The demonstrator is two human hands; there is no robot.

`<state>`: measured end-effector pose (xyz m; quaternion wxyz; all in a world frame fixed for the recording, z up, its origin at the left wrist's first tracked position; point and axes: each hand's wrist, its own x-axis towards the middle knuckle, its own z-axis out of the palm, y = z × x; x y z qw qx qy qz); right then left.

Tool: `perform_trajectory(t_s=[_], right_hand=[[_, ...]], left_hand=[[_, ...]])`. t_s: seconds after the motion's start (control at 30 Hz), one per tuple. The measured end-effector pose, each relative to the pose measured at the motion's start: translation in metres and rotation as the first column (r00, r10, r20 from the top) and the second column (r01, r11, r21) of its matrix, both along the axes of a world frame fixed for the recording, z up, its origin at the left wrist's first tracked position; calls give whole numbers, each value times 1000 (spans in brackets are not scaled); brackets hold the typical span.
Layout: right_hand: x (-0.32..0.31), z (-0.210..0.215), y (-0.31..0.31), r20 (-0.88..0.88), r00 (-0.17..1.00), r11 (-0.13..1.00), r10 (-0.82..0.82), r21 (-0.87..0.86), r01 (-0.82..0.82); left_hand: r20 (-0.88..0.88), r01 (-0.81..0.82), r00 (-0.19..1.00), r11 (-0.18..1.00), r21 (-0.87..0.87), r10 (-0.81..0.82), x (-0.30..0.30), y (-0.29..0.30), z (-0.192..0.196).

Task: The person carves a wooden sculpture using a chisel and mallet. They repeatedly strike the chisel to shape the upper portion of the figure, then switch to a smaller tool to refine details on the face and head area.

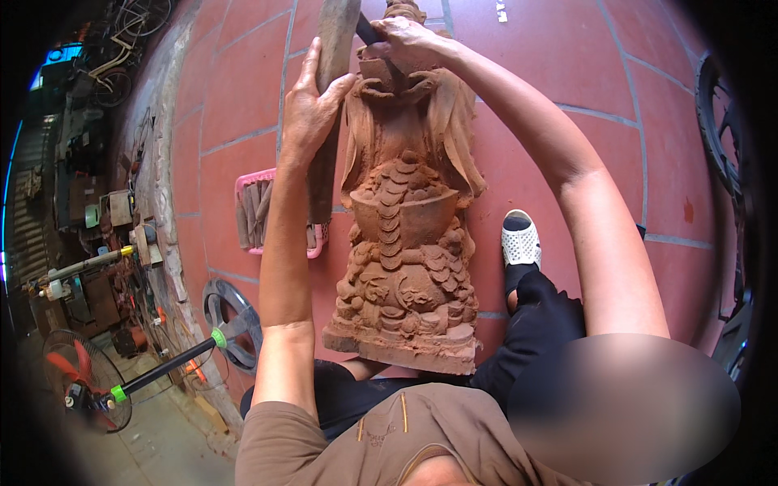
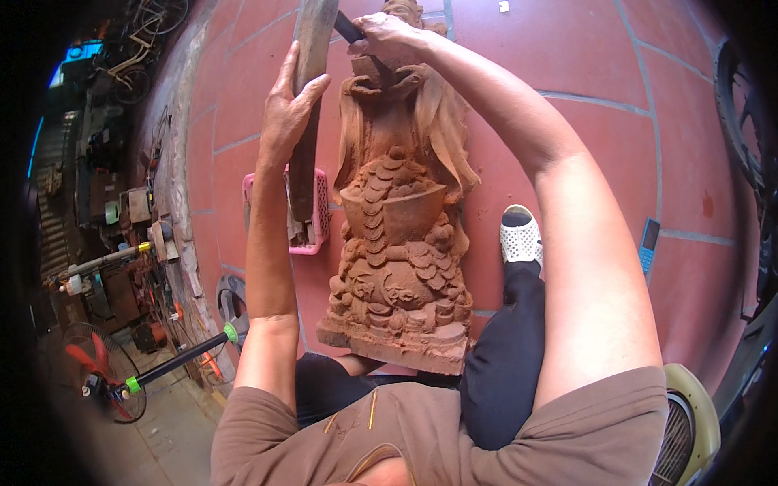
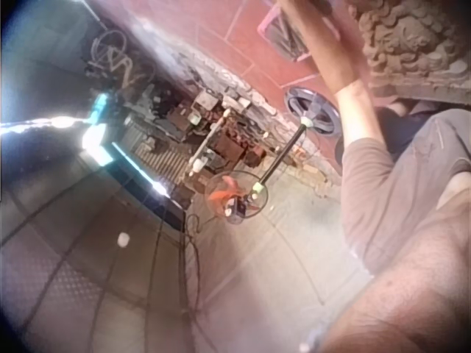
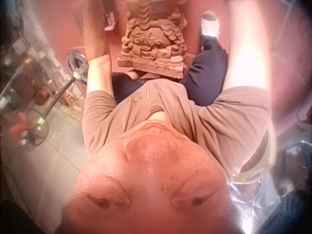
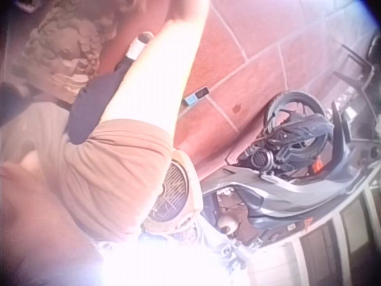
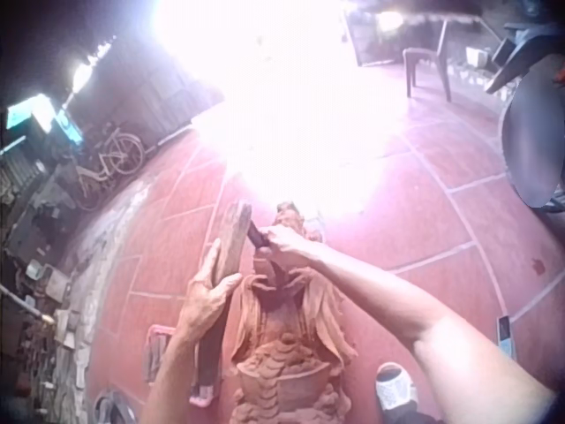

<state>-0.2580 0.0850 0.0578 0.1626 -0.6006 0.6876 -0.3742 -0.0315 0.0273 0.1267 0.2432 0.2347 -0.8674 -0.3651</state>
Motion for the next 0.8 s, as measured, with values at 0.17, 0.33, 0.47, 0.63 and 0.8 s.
perform_trajectory(t_s=[0.17,0.33,0.47,0.63,0.8], right_hand=[[-2,5,-12,-63,998,991,25,135,-16],[-6,2,-8,-34,999,992,18,122,-14],[-4,-1,-5,-39,999,996,34,79,-30],[-2,5,-12,-49,998,991,45,131,-39],[-6,-4,-5,75,997,985,19,169,-32]], left_hand=[[-74,-31,996,983,181,45,-1,6,21],[29,-62,998,979,196,57,-1,5,19],[-26,-104,993,956,276,115,1,15,29],[128,-89,989,984,156,69,-1,3,24],[-4,-101,994,948,303,107,-2,11,24]])
